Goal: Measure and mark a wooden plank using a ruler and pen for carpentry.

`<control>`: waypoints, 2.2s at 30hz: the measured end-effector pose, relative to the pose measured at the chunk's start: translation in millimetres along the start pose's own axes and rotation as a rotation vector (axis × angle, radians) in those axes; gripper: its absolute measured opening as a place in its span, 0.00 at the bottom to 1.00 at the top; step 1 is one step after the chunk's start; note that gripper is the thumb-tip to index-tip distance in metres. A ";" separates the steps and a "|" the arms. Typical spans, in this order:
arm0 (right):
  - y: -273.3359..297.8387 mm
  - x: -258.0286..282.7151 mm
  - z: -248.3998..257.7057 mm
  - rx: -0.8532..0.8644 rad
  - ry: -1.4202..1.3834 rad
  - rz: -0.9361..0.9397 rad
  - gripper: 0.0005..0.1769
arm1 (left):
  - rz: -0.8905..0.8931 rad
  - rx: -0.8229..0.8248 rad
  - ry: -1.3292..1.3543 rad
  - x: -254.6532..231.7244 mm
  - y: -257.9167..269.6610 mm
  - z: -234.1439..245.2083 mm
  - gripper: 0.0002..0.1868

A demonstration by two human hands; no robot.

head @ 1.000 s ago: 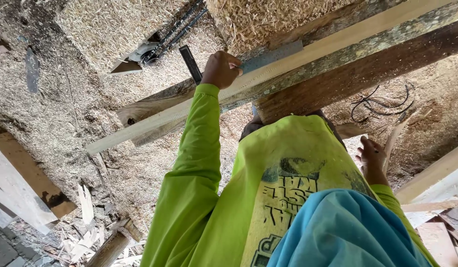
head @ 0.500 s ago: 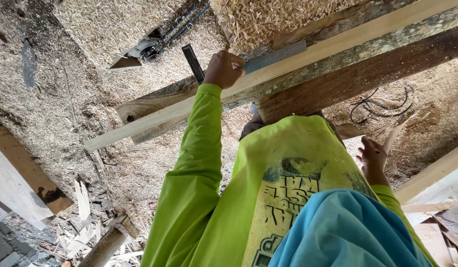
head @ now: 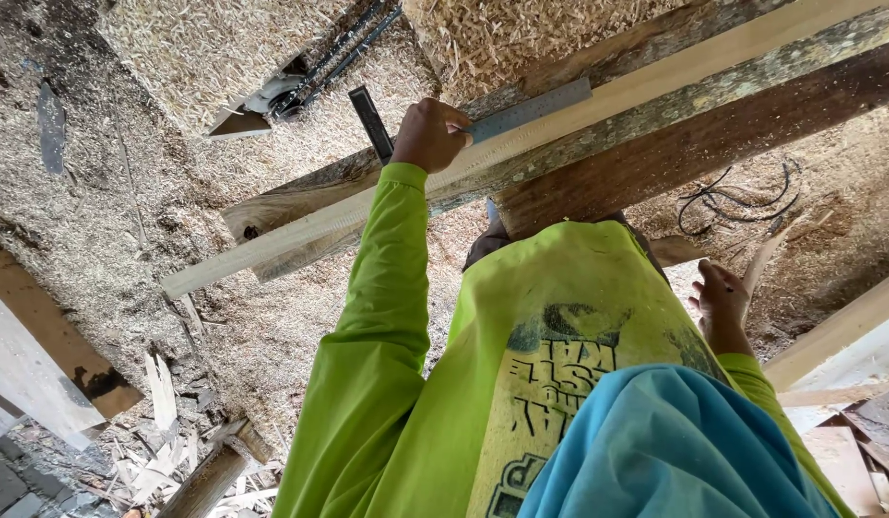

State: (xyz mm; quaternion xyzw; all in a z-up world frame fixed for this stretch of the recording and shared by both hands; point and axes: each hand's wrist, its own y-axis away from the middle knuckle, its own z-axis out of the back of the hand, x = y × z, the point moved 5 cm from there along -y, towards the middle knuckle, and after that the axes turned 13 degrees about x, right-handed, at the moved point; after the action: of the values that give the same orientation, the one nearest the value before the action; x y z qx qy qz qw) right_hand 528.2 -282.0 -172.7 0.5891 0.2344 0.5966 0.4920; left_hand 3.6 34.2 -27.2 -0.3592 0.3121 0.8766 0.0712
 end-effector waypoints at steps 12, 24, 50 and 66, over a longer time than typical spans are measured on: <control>7.0 8.6 -4.4 0.006 0.038 -0.006 0.29 | 0.015 0.002 0.005 1.6 -1.3 -2.7 0.11; 7.1 11.7 -2.2 0.001 0.043 -0.004 0.29 | 0.038 0.005 0.017 -1.0 0.4 -2.9 0.11; 38.3 391.9 -50.8 0.351 0.393 1.229 0.27 | -0.192 -0.239 0.020 -131.0 -99.5 -66.7 0.12; -68.0 397.2 -112.6 1.042 -0.131 0.458 0.07 | -0.098 -0.668 0.316 -86.4 -37.2 -65.8 0.68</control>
State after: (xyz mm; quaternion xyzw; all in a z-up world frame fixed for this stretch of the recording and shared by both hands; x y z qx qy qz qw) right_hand 515.0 122.3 -65.5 0.8253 0.3330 0.4560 0.0083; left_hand 118.3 33.0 -23.4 -0.5081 -0.0015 0.8594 -0.0569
